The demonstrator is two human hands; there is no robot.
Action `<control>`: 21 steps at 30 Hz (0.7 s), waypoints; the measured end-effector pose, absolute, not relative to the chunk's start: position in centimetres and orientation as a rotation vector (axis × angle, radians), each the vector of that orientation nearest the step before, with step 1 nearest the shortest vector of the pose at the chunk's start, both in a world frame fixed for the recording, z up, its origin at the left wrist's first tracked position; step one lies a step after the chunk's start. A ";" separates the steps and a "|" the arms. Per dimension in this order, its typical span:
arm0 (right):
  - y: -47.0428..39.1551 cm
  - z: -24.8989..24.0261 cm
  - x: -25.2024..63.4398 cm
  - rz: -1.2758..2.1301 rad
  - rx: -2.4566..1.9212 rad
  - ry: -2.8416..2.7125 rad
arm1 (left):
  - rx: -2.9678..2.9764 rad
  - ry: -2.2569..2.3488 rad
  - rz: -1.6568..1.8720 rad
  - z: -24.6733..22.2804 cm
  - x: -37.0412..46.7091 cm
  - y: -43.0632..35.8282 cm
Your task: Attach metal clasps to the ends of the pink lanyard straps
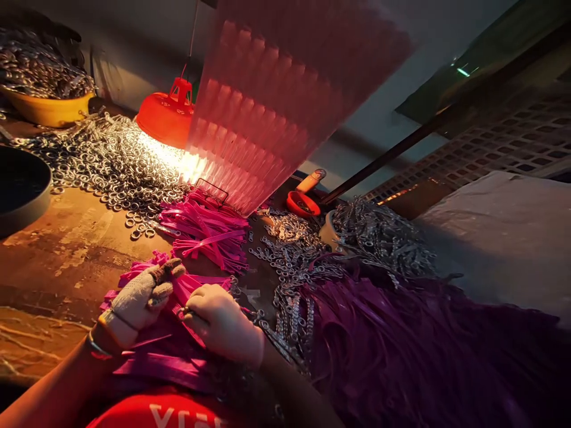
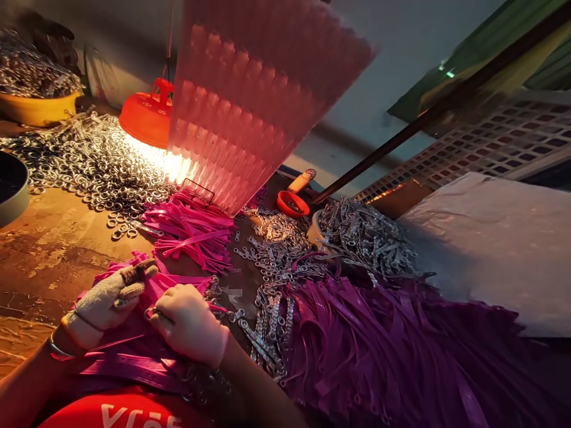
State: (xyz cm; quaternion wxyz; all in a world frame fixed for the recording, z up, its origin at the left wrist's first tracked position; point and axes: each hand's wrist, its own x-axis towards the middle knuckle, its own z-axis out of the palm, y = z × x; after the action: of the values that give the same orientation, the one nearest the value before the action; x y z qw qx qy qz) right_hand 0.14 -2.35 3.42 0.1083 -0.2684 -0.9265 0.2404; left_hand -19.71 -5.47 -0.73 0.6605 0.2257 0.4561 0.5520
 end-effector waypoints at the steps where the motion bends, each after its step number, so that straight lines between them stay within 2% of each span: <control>1: -3.1 3.4 0.3 0.717 -0.820 -2.706 | 0.470 0.977 1.206 -0.7 -19.7 -5.5; 5: -4.8 3.5 1.2 0.863 -0.906 -2.463 | 0.407 0.759 1.150 0.4 -19.0 -6.5; 10: -5.1 3.7 2.3 0.743 -1.054 -2.115 | 0.628 0.840 1.125 1.5 -16.8 -8.1; 16: -6.1 3.7 2.3 0.267 -1.214 -2.429 | 0.754 1.046 1.001 0.8 -15.4 -9.3; 21: -7.5 3.4 2.6 -0.230 -1.115 -2.647 | 1.198 1.195 0.786 1.6 -15.7 -9.2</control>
State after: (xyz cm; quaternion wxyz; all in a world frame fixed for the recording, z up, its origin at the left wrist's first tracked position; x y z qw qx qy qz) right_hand 2.61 -7.49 3.38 0.1295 -0.3837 -0.9109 -0.0790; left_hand -15.73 -9.20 1.56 0.5956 0.5158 0.5145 0.3385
